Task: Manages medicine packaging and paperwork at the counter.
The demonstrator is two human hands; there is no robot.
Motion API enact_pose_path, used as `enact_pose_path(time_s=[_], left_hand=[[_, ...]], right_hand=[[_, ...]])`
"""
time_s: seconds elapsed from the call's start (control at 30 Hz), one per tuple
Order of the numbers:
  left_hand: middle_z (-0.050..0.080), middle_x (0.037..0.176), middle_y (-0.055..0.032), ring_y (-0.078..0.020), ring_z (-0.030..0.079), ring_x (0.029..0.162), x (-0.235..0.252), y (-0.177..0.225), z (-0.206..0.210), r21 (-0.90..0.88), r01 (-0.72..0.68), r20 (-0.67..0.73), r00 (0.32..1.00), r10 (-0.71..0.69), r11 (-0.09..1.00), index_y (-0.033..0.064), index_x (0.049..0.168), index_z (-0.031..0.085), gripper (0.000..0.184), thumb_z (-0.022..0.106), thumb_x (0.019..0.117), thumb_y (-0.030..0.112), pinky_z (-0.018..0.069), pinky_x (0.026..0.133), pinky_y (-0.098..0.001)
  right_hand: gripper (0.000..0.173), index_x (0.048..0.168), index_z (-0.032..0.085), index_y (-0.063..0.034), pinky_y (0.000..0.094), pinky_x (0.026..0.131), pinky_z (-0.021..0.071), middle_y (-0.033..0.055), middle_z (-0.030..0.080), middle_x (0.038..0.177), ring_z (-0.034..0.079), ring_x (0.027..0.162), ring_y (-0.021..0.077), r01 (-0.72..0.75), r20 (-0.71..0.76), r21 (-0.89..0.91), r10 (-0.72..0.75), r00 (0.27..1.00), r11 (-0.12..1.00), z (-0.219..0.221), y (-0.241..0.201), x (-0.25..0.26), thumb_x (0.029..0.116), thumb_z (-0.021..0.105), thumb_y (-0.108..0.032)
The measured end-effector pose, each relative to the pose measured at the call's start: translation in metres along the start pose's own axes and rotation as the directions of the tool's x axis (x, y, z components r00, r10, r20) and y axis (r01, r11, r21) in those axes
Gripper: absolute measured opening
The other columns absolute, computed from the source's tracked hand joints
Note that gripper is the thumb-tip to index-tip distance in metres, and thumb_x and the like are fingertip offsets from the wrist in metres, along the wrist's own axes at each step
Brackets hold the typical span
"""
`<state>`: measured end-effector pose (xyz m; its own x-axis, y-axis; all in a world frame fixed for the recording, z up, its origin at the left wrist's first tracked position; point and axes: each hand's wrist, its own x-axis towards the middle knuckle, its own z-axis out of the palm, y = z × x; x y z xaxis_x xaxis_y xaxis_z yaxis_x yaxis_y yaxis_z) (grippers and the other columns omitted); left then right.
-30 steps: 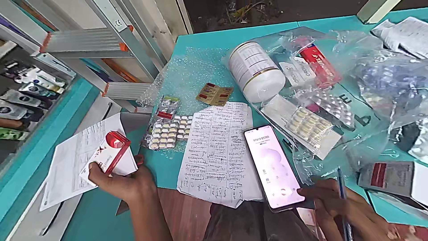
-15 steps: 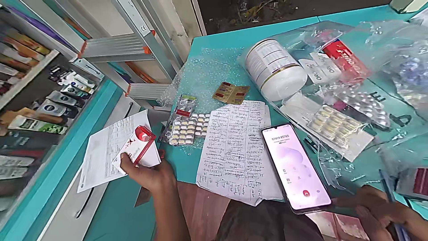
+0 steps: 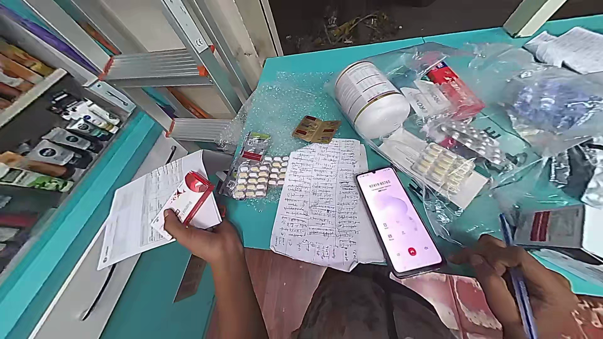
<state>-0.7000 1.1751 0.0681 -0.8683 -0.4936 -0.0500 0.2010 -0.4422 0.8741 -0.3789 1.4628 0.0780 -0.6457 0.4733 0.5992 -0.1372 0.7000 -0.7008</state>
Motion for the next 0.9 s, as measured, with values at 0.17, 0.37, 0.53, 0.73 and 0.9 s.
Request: enact_pose_path(time_s=[0.17, 0.37, 0.53, 0.73, 0.9], left_hand=[[0.061, 0.124, -0.0064, -0.016, 0.064, 0.107, 0.001, 0.0, -0.002, 0.016, -0.004, 0.003, 1.0, 0.004, 1.0, 0.0151, 0.14, 0.047, 0.038, 0.032, 0.1102, 0.035, 0.0574, 0.078, -0.0364], [0.062, 0.126, -0.0052, -0.015, 0.064, 0.11, 0.002, -0.003, 0.001, 0.028, -0.021, 0.023, 1.0, 0.02, 0.999, 0.0148, 0.14, 0.048, 0.039, 0.031, 0.1103, 0.034, 0.057, 0.08, -0.0368], [0.062, 0.127, -0.0063, -0.0157, 0.063, 0.113, 0.001, -0.002, 0.002, 0.027, -0.015, 0.021, 1.0, 0.015, 1.0, 0.0123, 0.14, 0.048, 0.038, 0.033, 0.1106, 0.032, 0.0561, 0.087, -0.0393], [0.064, 0.12, -0.0044, -0.0126, 0.066, 0.104, 0.003, -0.003, 0.0, 0.042, -0.021, 0.035, 0.999, 0.02, 0.999, 0.0124, 0.138, 0.049, 0.038, 0.032, 0.1107, 0.033, 0.0575, 0.082, -0.0342], [0.063, 0.122, -0.0054, -0.0139, 0.066, 0.106, 0.004, -0.003, 0.0, 0.013, -0.023, 0.03, 0.999, 0.022, 1.0, 0.0113, 0.138, 0.049, 0.037, 0.033, 0.1107, 0.031, 0.0576, 0.083, -0.0358]], right_hand=[[0.019, 0.083, 0.051, -0.0176, 0.0132, 0.067, 0.0529, -0.0083, 0.061, 0.073, 0.064, 0.073, -0.0027, 0.027, -0.03, -0.006, -0.027, 0.999, 1.0, 0.004, 0.001, 0.0, 0.0994, 0.057, -0.026], [0.022, 0.079, 0.047, -0.0141, 0.0145, 0.062, 0.0488, -0.0022, 0.056, 0.067, 0.059, 0.065, 0.0015, 0.12, -0.091, -0.184, -0.139, 0.986, 0.976, 0.012, 0.006, -0.004, 0.0979, 0.056, -0.022], [0.021, 0.081, 0.047, -0.0138, 0.0166, 0.057, 0.0485, -0.0006, 0.052, 0.065, 0.056, 0.06, 0.004, 0.159, -0.083, -0.264, -0.187, 0.979, 0.951, 0.013, 0.008, -0.005, 0.0988, 0.054, -0.022], [0.024, 0.08, 0.047, -0.0129, 0.0173, 0.056, 0.0442, 0.0006, 0.05, 0.063, 0.053, 0.058, 0.0057, 0.165, -0.111, -0.377, -0.222, 0.969, 0.912, 0.017, 0.007, -0.007, 0.1004, 0.056, -0.022], [0.032, 0.081, 0.049, -0.0113, 0.0179, 0.057, 0.0423, 0.0015, 0.051, 0.063, 0.052, 0.058, 0.0066, 0.198, -0.074, -0.421, -0.252, 0.965, 0.885, 0.018, 0.004, -0.003, 0.1068, 0.05, -0.031]])
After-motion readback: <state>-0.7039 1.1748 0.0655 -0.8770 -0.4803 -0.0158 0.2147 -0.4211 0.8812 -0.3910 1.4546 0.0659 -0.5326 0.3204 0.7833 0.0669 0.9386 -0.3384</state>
